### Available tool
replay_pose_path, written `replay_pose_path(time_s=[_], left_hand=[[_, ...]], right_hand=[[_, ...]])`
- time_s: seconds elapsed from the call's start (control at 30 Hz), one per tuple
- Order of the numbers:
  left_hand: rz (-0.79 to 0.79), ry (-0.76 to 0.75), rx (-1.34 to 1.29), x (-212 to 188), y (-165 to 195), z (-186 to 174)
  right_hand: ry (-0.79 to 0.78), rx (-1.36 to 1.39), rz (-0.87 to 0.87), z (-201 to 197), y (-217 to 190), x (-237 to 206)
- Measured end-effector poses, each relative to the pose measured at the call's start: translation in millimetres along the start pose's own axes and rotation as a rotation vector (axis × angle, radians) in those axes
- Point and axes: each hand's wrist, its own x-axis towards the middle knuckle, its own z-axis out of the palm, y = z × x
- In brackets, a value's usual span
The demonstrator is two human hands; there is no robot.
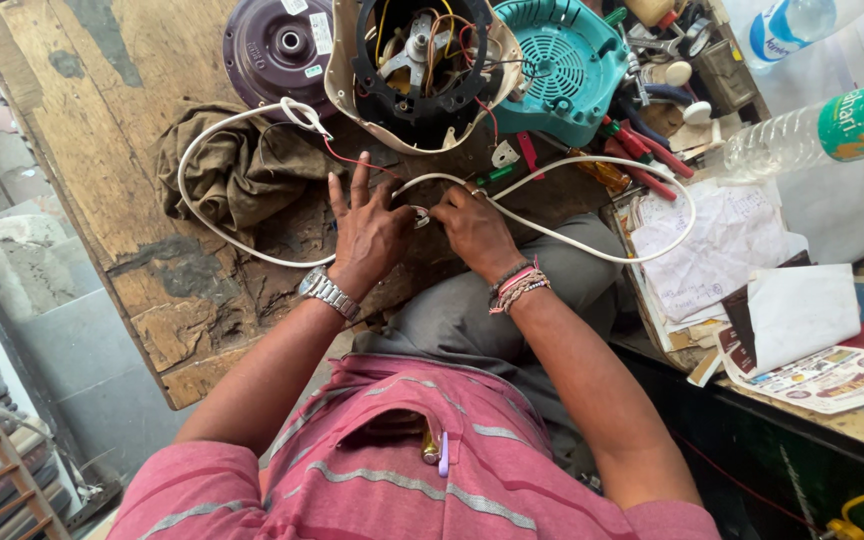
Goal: The person works on a disassembled small appliance, using a screwdriver to adjust a white plug and wires, then applies lubricant from a bottle to the motor housing. The person handles the motor casing and internal components on a cluttered wooden workbench.
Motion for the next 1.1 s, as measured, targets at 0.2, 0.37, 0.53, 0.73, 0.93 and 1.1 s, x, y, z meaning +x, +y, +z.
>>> replay_pose_path(time_s=[0.2, 0.37, 0.53, 0.73, 0.93, 1.1], left_hand=[[0.021, 0.023, 0.045, 2.5, -3.8, -5.6], [0.098, 0.153, 0.036, -14.0, -27.2, -15.4], [0.043, 0.193, 0.092, -29.4, -53.5, -33.0], [0.062, 0.075, 0.137, -47.2, -50.3, -44.3], [0.033, 0.031, 0.146, -45.1, -53.8, -42.9], [0.070, 0.020, 0.251, -42.3, -64.7, -56.4]], right_hand=[[-0.017, -0.110, 0.022, 3.6, -6.5, 3.1], [0.028, -0.109, -0.008, 4.7, -7.0, -4.9], [0.083, -0.110, -0.036, 6.2, -1.7, -5.9], [0.173, -0.052, -0.021, -5.4, -3.8, -13.0], [0.207, -0.030, 0.005, -17.8, -13.8, -13.0], [0.504, 0.187, 0.254, -27.4, -15.3, -13.9]])
